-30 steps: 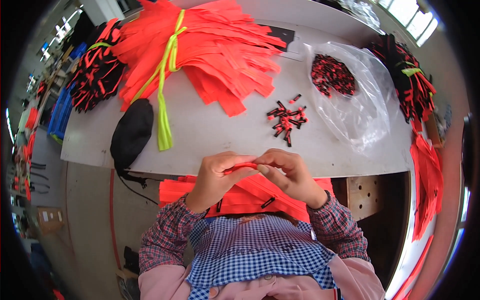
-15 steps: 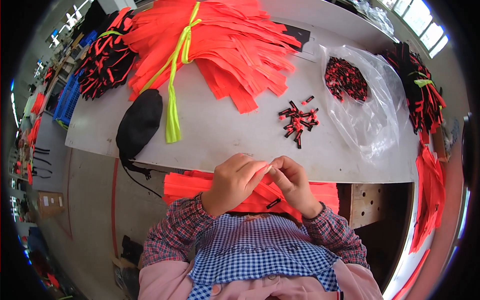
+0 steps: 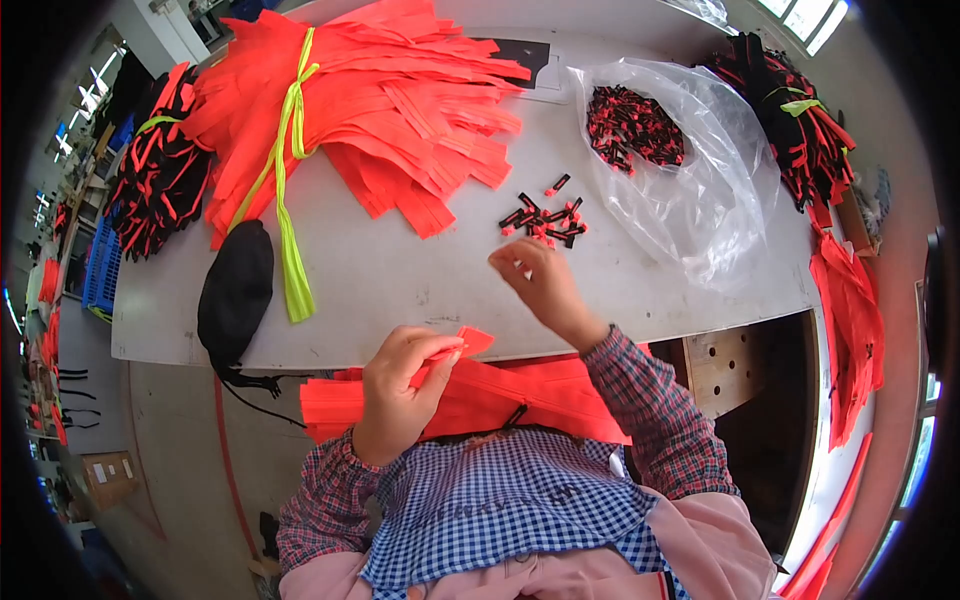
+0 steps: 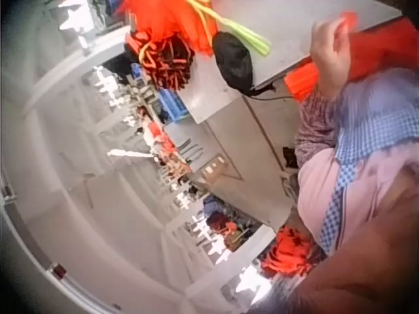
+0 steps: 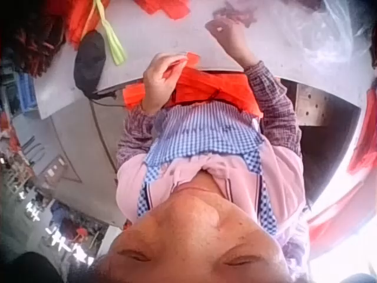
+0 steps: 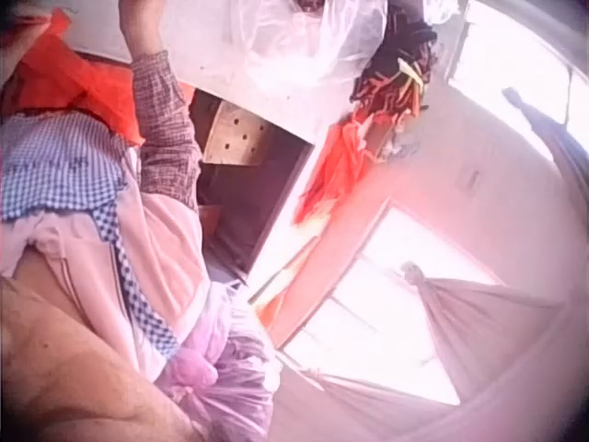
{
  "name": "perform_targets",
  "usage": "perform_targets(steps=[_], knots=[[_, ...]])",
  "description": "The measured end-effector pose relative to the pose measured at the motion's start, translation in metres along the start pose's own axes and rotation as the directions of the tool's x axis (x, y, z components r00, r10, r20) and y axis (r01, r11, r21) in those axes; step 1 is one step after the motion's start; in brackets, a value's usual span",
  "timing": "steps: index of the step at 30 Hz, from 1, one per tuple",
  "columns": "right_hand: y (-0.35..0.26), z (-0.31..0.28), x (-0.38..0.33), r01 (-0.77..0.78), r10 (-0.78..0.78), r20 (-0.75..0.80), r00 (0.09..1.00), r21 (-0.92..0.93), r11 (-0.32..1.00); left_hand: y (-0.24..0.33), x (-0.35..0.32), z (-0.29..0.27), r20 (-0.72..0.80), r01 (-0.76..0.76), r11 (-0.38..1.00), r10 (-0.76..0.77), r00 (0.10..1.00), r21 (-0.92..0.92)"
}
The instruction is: The person is assembling zipper sliders onto orange zipper tapes at a workbench in a workshop.
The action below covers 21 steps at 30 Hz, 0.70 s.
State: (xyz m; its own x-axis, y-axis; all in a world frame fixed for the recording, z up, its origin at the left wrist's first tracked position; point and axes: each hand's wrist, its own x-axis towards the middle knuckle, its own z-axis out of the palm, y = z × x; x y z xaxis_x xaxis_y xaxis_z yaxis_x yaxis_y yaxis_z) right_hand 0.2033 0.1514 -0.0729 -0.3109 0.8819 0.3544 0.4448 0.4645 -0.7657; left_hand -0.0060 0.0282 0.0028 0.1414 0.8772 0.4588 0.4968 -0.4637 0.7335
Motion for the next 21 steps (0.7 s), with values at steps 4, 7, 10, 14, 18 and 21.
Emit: perform_targets(steps=[4,7,10,14,18,21], knots=[[0.067,0.002,0.032,0.131,-0.153,-0.043,0.987,-0.327,0.936,0.005,0.002,-0.003,-0.05,0.057,0.998,-0.057,0.997,-0.007],[0.082,0.009,0.046,0.113,0.016,0.22,0.975,-0.562,0.82,0.007,0.002,-0.007,-0.069,0.061,0.998,-0.06,0.996,0.017],[0.085,0.013,0.053,0.098,0.059,0.243,0.968,-0.586,0.805,0.005,0.001,-0.009,-0.078,0.062,0.998,-0.06,0.995,0.026],[0.085,0.006,0.047,0.096,0.051,0.23,0.972,-0.584,0.806,0.004,0.004,-0.008,-0.076,0.069,0.998,-0.069,0.995,0.01],[0.059,-0.014,0.034,0.041,-0.024,0.065,0.998,-0.285,0.958,0.005,0.005,-0.004,-0.065,0.065,0.998,-0.063,0.996,0.025],[0.02,-0.035,0.02,-0.238,0.245,0.02,0.969,0.319,0.917,0.004,0.005,-0.001,-0.076,0.061,0.997,-0.058,0.995,0.038]])
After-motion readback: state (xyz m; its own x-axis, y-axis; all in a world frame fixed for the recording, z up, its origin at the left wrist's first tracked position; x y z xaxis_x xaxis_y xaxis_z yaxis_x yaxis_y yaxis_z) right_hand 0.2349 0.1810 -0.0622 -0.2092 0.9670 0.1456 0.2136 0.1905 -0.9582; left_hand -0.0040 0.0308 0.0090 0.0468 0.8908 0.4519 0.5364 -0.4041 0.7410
